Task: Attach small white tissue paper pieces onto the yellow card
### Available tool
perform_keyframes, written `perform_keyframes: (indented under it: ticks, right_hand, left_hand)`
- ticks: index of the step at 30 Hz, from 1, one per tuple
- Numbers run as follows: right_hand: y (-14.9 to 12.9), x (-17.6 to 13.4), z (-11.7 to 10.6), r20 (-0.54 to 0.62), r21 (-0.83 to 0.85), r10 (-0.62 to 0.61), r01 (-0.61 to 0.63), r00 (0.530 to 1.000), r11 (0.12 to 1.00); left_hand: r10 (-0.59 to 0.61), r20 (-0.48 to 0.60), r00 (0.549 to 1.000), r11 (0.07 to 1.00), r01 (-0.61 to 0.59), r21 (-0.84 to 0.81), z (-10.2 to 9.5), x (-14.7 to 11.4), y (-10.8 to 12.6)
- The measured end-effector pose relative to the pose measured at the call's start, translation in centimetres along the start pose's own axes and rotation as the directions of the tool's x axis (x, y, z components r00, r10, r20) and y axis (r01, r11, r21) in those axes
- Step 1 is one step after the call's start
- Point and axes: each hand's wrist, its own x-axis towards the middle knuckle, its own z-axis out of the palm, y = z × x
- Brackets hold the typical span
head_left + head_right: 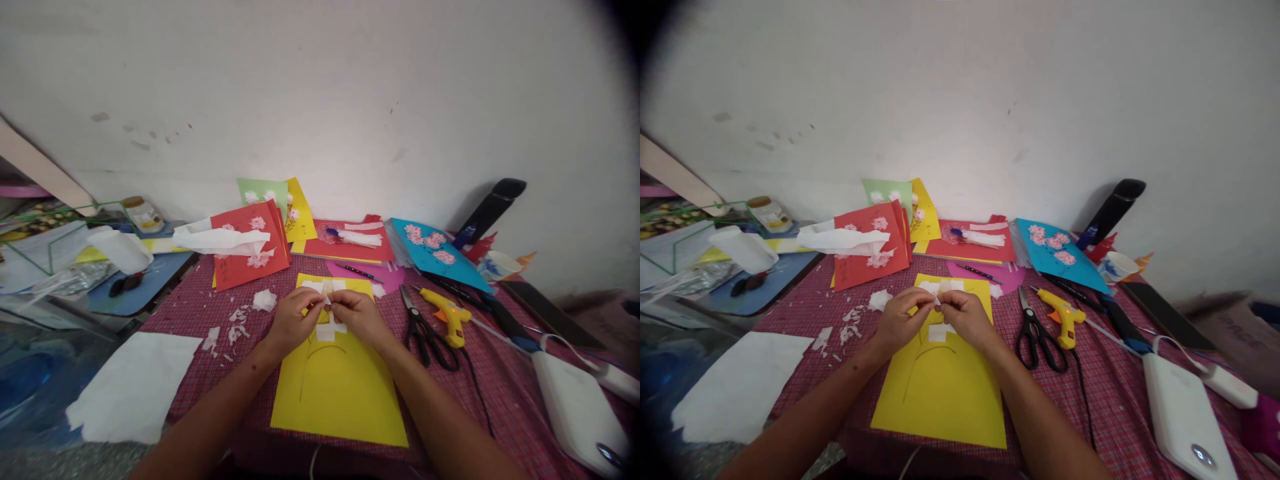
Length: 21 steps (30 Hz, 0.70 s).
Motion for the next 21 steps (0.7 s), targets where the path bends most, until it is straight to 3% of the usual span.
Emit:
perform_keyframes:
  ticks: [9,14,21]
  right_hand:
    - [0.02,0.12,0.04,0.004,0.059,0.029,-0.029,1.0,0.998]
    - [0.18,0.13,0.01,-0.006,0.085,0.029,-0.028,1.0,0.996]
    - [-0.3,-0.03,-0.1,0.05,-0.039,0.001,0.001,0.999,0.999]
  left_hand:
    - [0.065,-0.02,0.998,0.998,-0.064,0.016,0.26,-0.14,-0.44]
    - [0.079,0.021,0.997,0.997,-0.079,0.017,0.22,-0.19,-0.15]
    - [-0.058,0.023,0.998,0.998,0.058,0.019,0.45,-0.31,-0.11]
